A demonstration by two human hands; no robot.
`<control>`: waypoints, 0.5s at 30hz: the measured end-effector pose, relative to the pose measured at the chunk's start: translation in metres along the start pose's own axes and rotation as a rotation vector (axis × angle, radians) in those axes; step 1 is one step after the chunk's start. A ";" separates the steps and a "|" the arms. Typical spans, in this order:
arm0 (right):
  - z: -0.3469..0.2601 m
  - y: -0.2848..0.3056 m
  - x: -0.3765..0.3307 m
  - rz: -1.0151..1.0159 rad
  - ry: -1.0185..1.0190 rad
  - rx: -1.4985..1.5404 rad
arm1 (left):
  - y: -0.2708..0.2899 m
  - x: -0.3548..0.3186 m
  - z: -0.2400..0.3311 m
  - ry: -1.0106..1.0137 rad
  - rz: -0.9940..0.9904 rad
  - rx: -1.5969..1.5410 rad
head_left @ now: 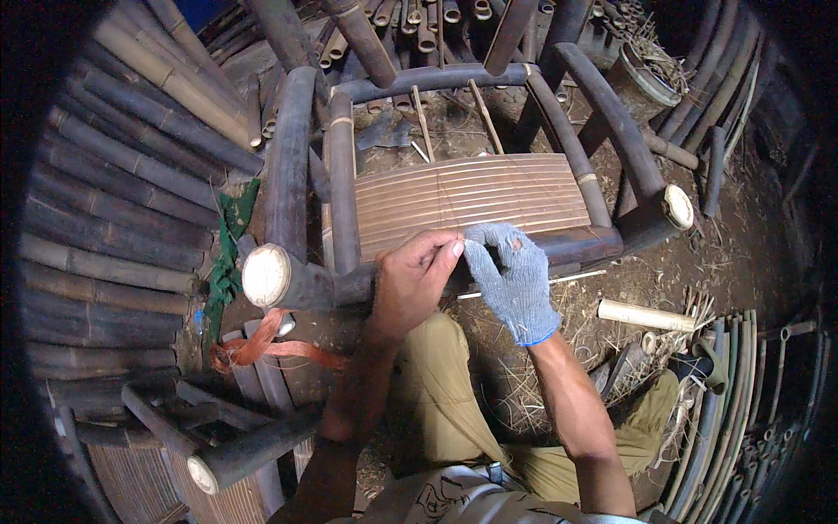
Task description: The person prepares and installs bamboo slats into a chair frame. They use a large blade to whittle and split bamboo pieces into thin strips, then manually weave or thread the strips through the frame and secure them using thin wire and pliers.
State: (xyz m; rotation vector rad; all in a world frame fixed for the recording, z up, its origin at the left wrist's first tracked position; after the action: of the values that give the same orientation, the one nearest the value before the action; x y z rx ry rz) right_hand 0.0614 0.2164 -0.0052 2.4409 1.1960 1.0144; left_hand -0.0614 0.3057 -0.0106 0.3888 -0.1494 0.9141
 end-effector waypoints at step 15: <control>-0.008 0.008 -0.002 0.064 0.105 -0.133 | -0.008 -0.006 -0.009 0.056 -0.064 -0.190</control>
State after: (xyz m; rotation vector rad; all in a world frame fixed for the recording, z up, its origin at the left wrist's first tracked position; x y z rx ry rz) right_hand 0.0595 0.2087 0.0037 2.3621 1.0506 1.2131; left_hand -0.0593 0.3005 -0.0231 0.1912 -0.1701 0.8386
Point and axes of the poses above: each hand's wrist, its own x-axis towards the middle knuckle, its own y-axis out of the back of the hand, z = x × y, the point moved 4 cm from there along x, towards the middle knuckle, and after that the axes turned 1 degree about y, right-handed, at the moved point
